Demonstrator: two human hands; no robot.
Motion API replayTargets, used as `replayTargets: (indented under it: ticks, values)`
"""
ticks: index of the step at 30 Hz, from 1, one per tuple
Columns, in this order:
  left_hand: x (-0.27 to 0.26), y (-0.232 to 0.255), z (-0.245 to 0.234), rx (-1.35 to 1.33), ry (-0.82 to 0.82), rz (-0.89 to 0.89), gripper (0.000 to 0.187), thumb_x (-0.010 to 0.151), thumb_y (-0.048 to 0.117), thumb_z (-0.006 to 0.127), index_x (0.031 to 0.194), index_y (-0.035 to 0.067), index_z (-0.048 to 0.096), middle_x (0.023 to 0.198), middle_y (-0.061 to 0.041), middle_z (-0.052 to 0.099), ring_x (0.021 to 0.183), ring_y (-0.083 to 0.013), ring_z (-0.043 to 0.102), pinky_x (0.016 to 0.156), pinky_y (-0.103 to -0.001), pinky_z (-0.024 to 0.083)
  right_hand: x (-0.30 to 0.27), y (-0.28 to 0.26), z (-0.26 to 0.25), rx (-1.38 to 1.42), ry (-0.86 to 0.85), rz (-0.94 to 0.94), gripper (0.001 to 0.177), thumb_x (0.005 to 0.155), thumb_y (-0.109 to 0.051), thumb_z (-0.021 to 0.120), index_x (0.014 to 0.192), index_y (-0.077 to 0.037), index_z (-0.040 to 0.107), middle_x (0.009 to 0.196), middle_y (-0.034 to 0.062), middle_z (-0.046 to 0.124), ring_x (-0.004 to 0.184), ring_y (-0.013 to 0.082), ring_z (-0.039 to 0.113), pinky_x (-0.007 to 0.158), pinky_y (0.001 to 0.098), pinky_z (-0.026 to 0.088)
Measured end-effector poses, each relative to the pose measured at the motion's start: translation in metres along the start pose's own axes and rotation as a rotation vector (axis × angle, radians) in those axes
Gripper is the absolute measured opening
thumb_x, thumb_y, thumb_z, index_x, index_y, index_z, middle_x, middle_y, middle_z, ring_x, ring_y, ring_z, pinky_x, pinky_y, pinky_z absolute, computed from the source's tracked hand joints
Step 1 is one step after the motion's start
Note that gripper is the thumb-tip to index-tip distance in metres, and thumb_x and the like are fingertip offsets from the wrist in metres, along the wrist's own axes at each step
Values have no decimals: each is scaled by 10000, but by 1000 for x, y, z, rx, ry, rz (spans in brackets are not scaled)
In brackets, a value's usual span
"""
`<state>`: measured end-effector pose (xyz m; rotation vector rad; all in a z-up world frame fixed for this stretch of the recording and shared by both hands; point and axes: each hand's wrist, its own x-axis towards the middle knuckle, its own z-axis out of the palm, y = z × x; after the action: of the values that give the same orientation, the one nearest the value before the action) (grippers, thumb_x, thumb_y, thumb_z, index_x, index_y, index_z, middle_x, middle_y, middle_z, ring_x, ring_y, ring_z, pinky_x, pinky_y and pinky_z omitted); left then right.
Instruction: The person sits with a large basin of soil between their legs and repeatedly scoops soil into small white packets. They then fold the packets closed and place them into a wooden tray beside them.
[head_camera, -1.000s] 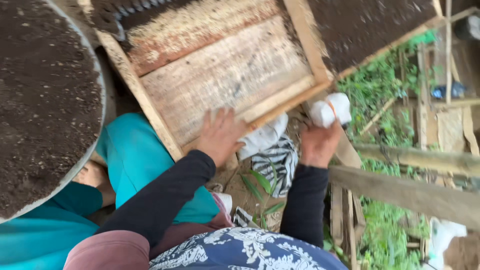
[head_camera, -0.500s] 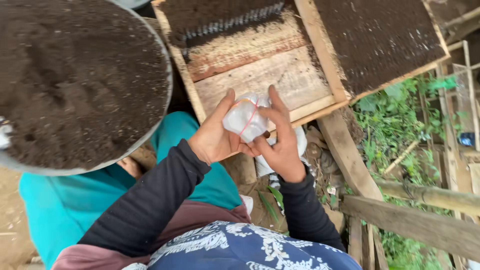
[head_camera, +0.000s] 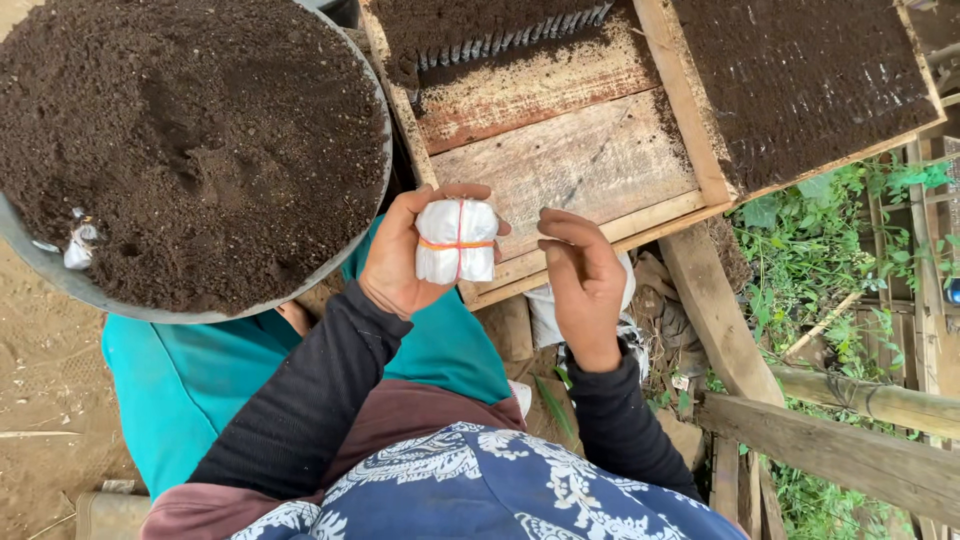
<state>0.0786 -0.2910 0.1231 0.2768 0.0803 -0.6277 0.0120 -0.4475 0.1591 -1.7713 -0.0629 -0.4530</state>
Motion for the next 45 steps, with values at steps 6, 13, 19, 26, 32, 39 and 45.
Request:
replayTargets:
  ticks: [6,13,19,26,32,39,45]
  values:
    - [4,-1,-12,-32,-12,14,498,841,319,454,1118,-70,593,868,-310,638,724,-405,660,641,-507,584,-6,-10,14,-137,5,-47,123,843,-40,608,960,-8,626,958,119,613,855,137,570,716,231,469]
    - [2,-5,-2,-40,165,138,394,810,236,470,1034,-41,639,893,-236,659,723,-307,656,670,-428,567,-11,-19,37,-191,-22,-131,133,837,-112,652,938,-28,633,935,122,593,774,173,557,649,261,485]
    - [2,-3,-13,238,189,210,351,853,232,425,1047,19,625,916,-159,668,794,-216,636,742,-343,545,-8,-16,48,-206,-75,-111,238,817,-143,699,1012,-46,603,986,127,533,802,202,535,665,303,485]
    - [-8,-1,-11,478,90,277,352,905,248,423,1202,87,522,1001,-88,579,874,-143,576,754,-292,521,-4,-8,50,-138,-105,97,223,777,15,646,963,-11,525,1073,167,522,910,299,611,689,336,545]
    - [-13,-9,-10,658,124,318,501,803,60,637,1264,118,449,1108,-89,523,941,-154,525,779,-306,487,2,3,50,-238,-96,121,173,773,-2,595,935,-10,533,996,184,579,837,313,640,612,351,547]
    - [-11,-7,-19,946,165,402,572,725,24,703,1240,119,473,1058,-108,512,954,-176,508,758,-364,446,0,24,47,-67,-59,221,135,797,-7,594,925,-49,591,899,112,649,790,121,598,574,252,531]
    - [-16,4,-15,872,123,348,547,747,16,679,1242,113,466,1060,-122,512,972,-197,508,761,-386,453,3,31,38,206,-132,251,138,842,-18,628,977,8,632,937,130,663,840,109,598,673,269,564]
